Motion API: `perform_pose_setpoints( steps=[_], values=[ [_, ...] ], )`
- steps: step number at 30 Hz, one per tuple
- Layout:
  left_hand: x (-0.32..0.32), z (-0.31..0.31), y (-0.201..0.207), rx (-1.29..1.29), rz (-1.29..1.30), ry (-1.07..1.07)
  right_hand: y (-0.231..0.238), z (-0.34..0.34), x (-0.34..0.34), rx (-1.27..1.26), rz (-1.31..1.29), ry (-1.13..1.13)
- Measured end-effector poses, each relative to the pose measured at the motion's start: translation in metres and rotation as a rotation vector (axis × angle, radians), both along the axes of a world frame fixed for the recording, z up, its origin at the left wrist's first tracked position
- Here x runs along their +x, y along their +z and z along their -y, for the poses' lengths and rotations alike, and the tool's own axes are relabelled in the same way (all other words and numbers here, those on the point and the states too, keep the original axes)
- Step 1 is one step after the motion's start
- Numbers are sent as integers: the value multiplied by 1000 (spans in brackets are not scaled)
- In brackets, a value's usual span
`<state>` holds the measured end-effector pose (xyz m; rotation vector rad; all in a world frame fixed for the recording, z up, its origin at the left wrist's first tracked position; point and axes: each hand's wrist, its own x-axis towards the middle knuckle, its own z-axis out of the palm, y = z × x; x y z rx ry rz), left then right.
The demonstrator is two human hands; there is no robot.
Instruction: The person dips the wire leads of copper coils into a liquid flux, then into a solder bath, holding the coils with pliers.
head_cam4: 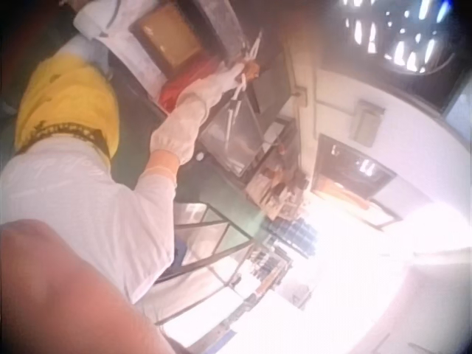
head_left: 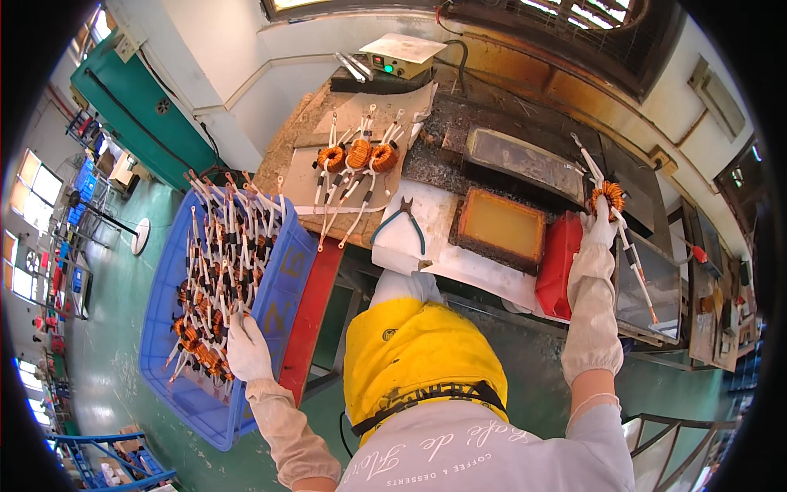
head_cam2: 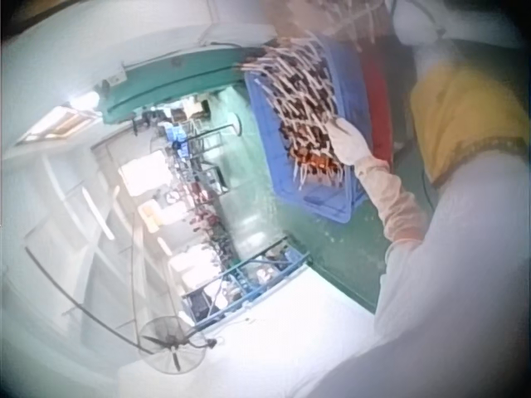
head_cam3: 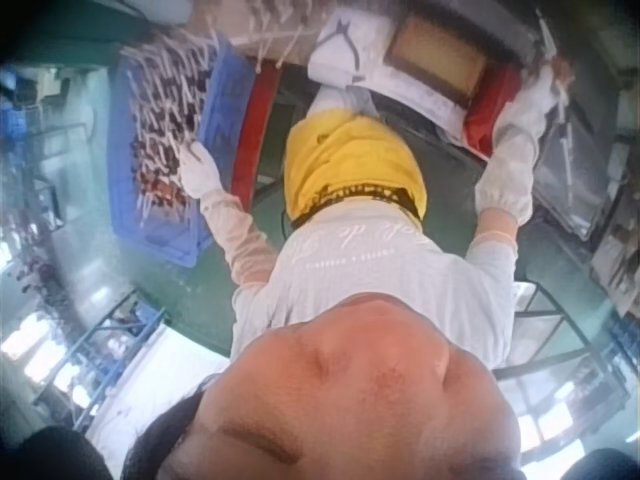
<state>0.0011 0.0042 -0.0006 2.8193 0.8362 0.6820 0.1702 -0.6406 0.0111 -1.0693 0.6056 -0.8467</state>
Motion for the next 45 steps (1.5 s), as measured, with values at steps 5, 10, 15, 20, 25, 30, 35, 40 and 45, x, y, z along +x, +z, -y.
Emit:
perform_pose_setpoints(
  steps=[5,10,15,20,25,30,35,40,45],
  values=[
    [-4,-3,0,-43,59,-46,45,-17,-17,69,191,45],
    [-6,-3,3,-84,78,-22,78,-25,-51,433,428,329],
    [-4,-4,4,-77,373,-64,102,-31,-95,1141,636,757],
    [15,48,22,-202,506,-353,104,-47,-113,1275,749,967],
    [34,139,30,-432,302,-829,113,-75,-132,1502,738,915],
    [62,242,60,-412,-10,-1297,114,-97,-152,1730,876,801],
    [92,356,107,-89,191,-1750,103,-93,-169,1802,1031,682],
    [108,457,128,16,455,-1861,90,-80,-180,1665,1147,596],
    [110,518,119,282,414,-1798,84,-69,-191,1607,1214,532]
  ],
)
